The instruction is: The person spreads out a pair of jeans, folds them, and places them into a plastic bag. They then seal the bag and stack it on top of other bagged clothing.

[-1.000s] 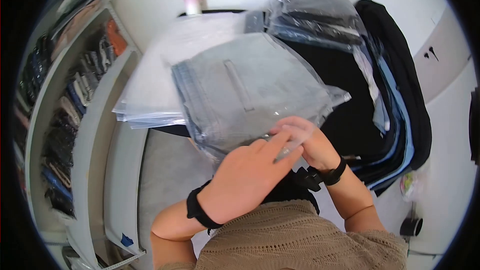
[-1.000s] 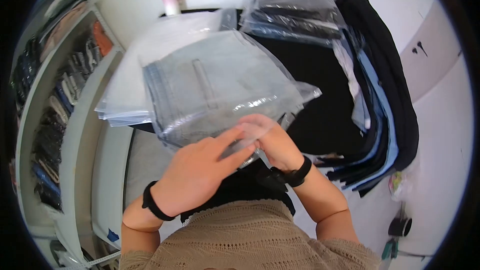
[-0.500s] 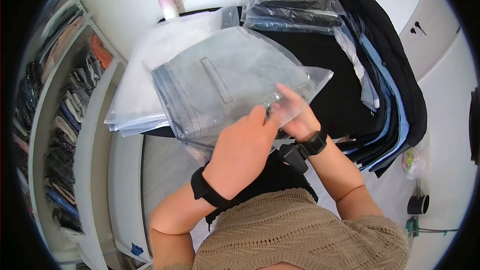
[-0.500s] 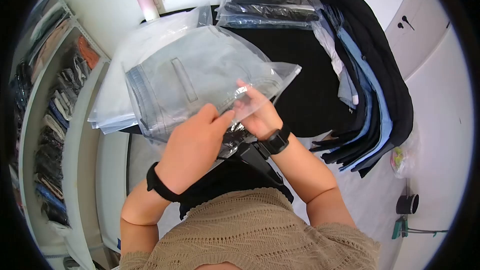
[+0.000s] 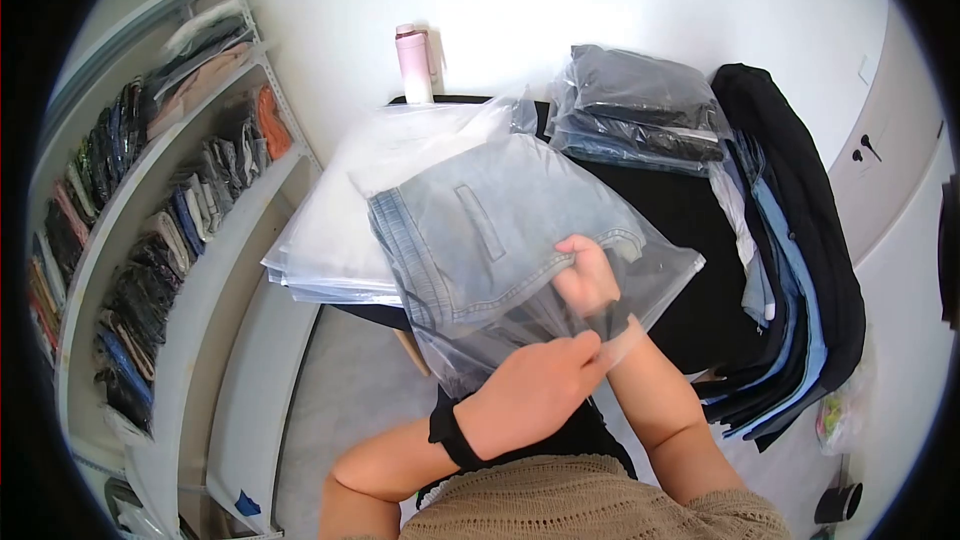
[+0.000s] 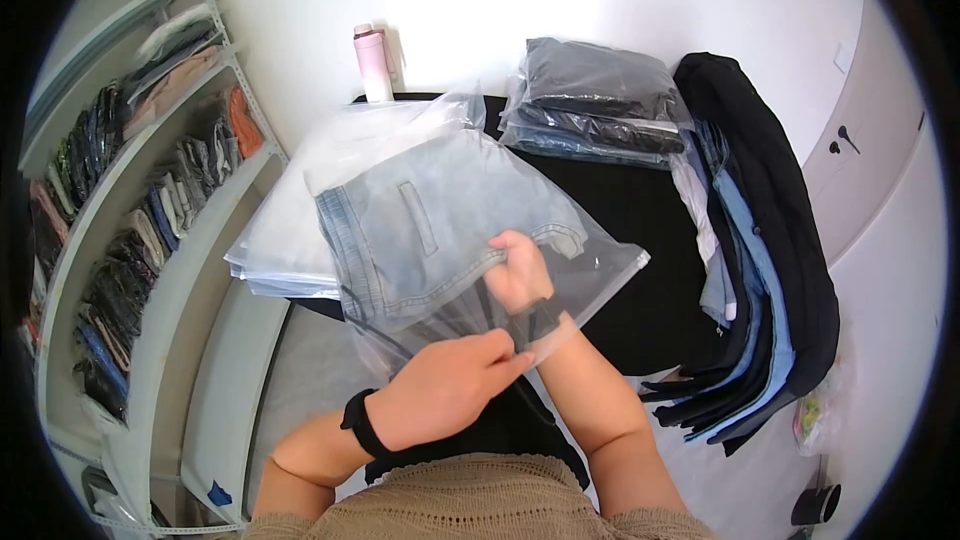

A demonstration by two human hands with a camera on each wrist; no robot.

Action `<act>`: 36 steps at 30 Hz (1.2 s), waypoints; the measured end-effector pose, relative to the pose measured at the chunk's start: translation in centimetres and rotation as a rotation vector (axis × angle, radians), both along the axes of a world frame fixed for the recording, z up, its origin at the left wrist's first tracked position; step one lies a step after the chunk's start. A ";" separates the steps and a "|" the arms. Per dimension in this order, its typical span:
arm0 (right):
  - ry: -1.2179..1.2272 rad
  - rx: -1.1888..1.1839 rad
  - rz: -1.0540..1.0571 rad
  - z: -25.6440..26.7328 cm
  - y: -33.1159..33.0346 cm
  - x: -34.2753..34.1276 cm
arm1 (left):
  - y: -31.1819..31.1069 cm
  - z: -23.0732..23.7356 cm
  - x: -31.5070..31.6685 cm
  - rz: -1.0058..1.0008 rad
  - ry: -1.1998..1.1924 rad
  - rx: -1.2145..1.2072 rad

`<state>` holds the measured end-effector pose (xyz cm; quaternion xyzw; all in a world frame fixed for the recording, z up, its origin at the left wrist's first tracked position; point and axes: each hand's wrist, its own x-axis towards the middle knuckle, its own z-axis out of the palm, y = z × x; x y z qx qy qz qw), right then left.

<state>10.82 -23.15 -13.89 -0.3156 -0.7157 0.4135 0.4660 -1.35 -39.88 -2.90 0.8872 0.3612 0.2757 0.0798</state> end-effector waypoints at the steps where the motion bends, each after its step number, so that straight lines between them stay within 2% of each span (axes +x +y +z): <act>1: 0.455 -0.339 0.196 -0.1 0.6 -0.7 | 0.0 -0.1 -0.1 -0.038 -0.020 0.001; 2: 0.910 -0.685 0.389 -0.3 0.8 -1.1 | -0.1 -0.2 -0.2 -0.077 -0.041 -0.003; 3: 0.908 -0.696 0.389 0.3 0.6 -1.3 | -0.3 -0.2 -0.6 -0.035 0.042 -0.076; 5: 1.213 -1.177 0.226 2.2 -0.2 -1.6 | -1.4 0.6 -1.9 0.022 -0.023 -0.086; 6: 1.200 -1.195 0.223 1.5 -0.8 -1.1 | -2.1 0.8 -2.8 0.075 -0.087 -0.091; 8: -0.084 -0.290 0.196 -0.3 -2.5 0.5 | -3.9 -0.4 -5.4 0.269 -0.217 -0.068; 9: -0.093 -0.304 0.210 0.7 -3.6 -0.5 | -4.7 -1.5 -6.4 0.494 -0.282 0.022; 10: 0.275 -0.697 0.294 3.0 -5.4 -2.1 | -5.4 -2.9 -7.2 0.718 -0.340 0.117; 11: 0.654 -1.083 0.358 4.1 -6.3 -3.2 | -6.2 -4.4 -8.0 0.730 -0.338 0.107; 13: 0.665 -1.163 0.371 4.0 -6.0 -4.0 | -7.3 -7.7 -9.3 0.951 -0.618 -0.139; 14: 0.678 -1.228 0.384 4.1 -5.8 -4.4 | -7.6 -9.4 -9.8 0.960 -0.618 -0.136; 16: 0.650 -1.295 0.379 4.4 -4.8 -5.2 | -7.7 -10.8 -10.4 0.698 -0.930 -0.782; 17: 0.625 -1.356 0.363 4.4 -4.3 -5.5 | -8.0 -11.2 -10.4 0.704 -0.935 -0.769; 19: 0.603 -1.334 0.424 4.0 -3.5 -5.8 | -7.8 -10.0 -9.4 0.602 -0.983 -1.033; 21: 0.584 -1.310 0.471 4.1 -3.4 -6.2 | -7.5 -10.1 -9.4 0.565 -0.987 -1.007; 23: 0.622 -1.310 0.326 4.6 -3.5 -7.0 | -7.3 -10.2 -9.3 0.522 -0.990 -0.981; 27: 0.613 -1.271 0.358 4.3 -1.4 -8.5 | -8.0 -9.0 -9.2 0.414 -0.838 -0.812; 29: 0.530 -1.257 0.236 5.0 -0.6 -9.7 | -8.2 -8.6 -9.3 0.372 -0.768 -0.745; 30: 0.529 -1.254 0.242 5.0 0.1 -10.0 | -8.2 -8.6 -9.5 0.327 -0.764 -0.713; 33: 0.485 -1.267 0.214 3.1 2.8 -10.6 | -8.4 -8.6 -10.0 0.286 -0.726 -0.685; 36: 0.610 -1.269 0.215 1.4 4.4 -10.6 | -8.4 -8.9 -10.1 0.288 -0.687 -0.684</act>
